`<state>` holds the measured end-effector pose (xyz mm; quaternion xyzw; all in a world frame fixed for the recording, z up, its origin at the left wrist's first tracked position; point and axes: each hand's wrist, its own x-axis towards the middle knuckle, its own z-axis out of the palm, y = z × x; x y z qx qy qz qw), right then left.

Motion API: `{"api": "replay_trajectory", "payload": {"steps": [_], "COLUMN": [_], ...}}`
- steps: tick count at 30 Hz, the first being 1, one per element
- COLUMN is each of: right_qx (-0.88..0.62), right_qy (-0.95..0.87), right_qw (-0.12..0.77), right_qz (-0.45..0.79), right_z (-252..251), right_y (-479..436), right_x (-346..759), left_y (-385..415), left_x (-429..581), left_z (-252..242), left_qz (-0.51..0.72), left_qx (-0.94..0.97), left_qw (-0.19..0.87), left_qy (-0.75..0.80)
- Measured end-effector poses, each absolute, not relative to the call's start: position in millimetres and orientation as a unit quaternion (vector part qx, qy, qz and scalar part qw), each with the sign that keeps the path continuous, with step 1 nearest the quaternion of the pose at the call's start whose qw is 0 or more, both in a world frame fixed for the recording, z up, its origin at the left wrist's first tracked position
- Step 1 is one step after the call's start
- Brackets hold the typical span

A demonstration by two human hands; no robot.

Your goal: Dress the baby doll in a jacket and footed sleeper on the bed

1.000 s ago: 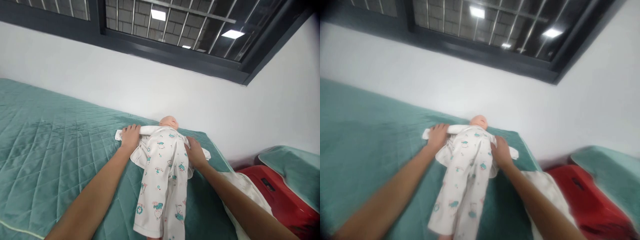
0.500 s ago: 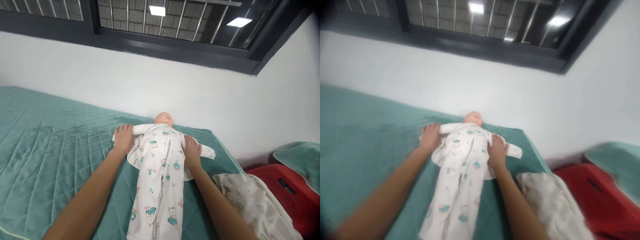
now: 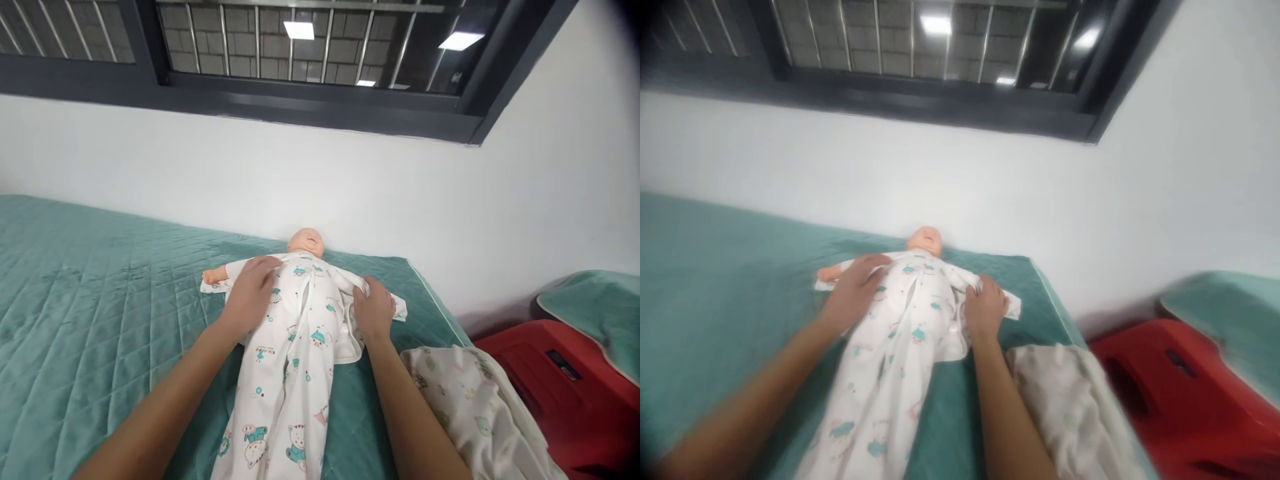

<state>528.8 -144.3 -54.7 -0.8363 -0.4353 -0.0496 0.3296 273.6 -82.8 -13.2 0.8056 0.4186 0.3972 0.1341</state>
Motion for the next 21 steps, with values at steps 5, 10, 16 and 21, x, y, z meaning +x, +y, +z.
{"api": "replay_trajectory", "payload": {"steps": [5,10,16,21], "right_qx": [-0.827,-0.832,-0.843,-0.845], "right_qy": [-0.424,-0.423,-0.442,-0.452], "right_qw": [0.365,0.356,0.303,0.281], "right_qz": [-0.052,-0.037,-0.040,-0.053], "right_z": [-60.5,-55.8,-48.2,-50.7], "right_y": [-142.6,-144.8,-148.2,-147.6], "right_x": [530.3,527.5,519.5,518.4], "left_y": [-81.8,-75.2,-73.4,-69.0], "left_x": [356.9,421.0,453.7,468.5], "left_z": [36.7,42.2,21.3,11.4], "left_qz": [0.091,-0.072,-0.112,-0.113], "left_qx": [0.949,0.955,0.949,0.939], "left_qw": [0.004,-0.031,-0.055,-0.075], "left_qy": [0.303,0.285,0.289,0.317]}}
